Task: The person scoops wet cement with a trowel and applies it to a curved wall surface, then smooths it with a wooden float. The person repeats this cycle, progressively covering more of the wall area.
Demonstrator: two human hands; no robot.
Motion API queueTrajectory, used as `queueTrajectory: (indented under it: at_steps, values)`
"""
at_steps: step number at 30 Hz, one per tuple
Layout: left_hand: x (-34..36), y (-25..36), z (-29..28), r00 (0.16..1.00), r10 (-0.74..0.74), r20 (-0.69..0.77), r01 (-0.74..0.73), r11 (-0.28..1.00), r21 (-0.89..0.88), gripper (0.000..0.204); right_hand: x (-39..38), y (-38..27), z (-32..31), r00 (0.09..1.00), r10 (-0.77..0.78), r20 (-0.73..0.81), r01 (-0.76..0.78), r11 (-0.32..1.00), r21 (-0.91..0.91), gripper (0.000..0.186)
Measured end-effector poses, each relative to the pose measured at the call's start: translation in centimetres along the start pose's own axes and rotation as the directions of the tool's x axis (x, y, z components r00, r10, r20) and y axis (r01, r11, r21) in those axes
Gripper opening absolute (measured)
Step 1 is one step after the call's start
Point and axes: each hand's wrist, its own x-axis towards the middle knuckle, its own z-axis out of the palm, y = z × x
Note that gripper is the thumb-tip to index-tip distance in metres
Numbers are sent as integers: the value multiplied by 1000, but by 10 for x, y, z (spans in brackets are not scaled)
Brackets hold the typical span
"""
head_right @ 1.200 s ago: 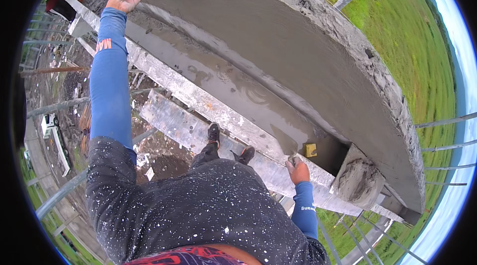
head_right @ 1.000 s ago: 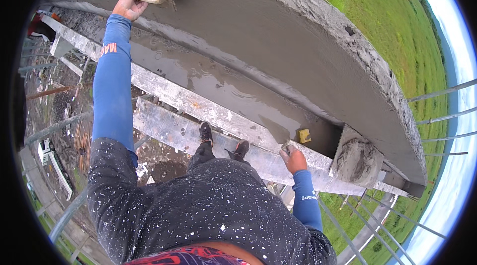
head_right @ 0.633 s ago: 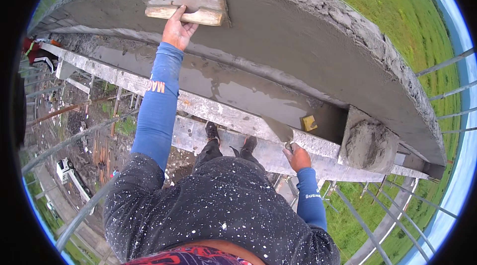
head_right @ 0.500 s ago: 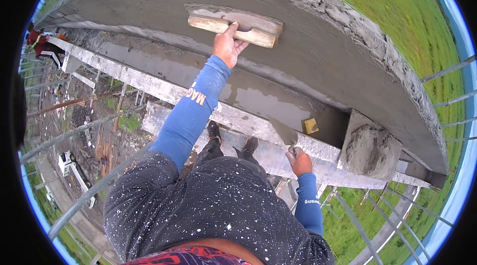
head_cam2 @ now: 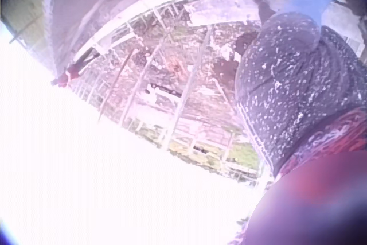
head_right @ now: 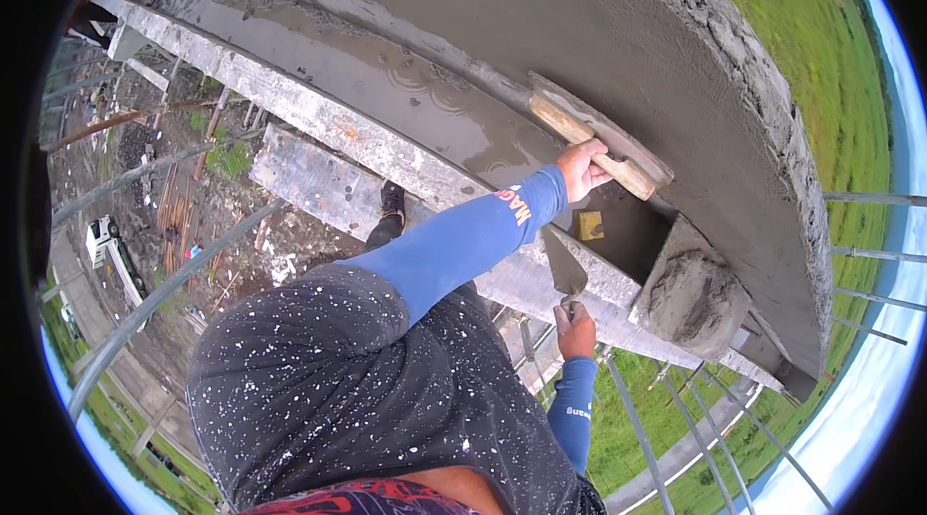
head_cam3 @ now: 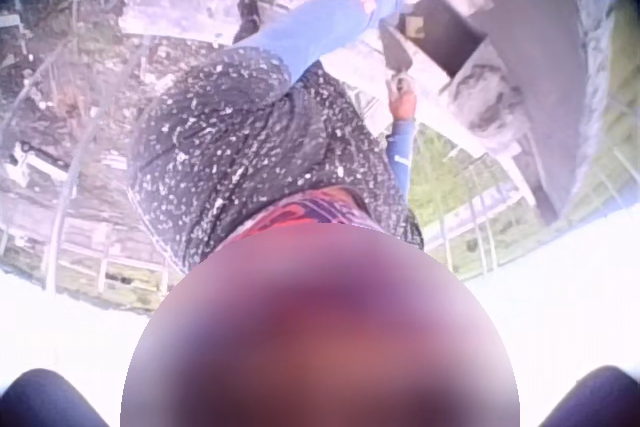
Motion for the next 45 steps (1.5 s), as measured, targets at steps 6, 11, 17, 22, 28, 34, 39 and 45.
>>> queueTrajectory:
  at_steps: [6,11,17,22,28,34,39,45]
  values:
    - [23,78,-52,999,50,-1,-50,993,-103,20,-4,-28,6,962,232,146,-228,973,-45,31]
    - [23,158,-74,986,118,-118,-137,977,-166,24,-8,-26,14,990,117,83,-111,991,-74,20]
    - [-14,297,-124,956,247,-159,-269,954,-135,30,-4,-39,6,952,288,106,-275,954,-122,32]
    - [-95,457,-144,825,535,-181,-532,844,68,31,-5,-60,-7,968,231,93,-210,959,-192,34]
    - [-255,630,-120,420,903,-85,-833,421,358,33,1,-68,-23,984,164,75,-146,967,-209,35]
    - [-376,701,-135,441,897,-14,-835,416,359,39,15,-49,-23,975,154,-160,-162,986,-38,35]
    - [-375,598,-175,384,923,-19,-888,375,266,43,7,-5,-26,821,422,-385,-236,864,444,33]
    - [-330,457,-195,543,839,28,-830,531,167,36,-14,82,-65,535,838,-109,-154,224,963,25]
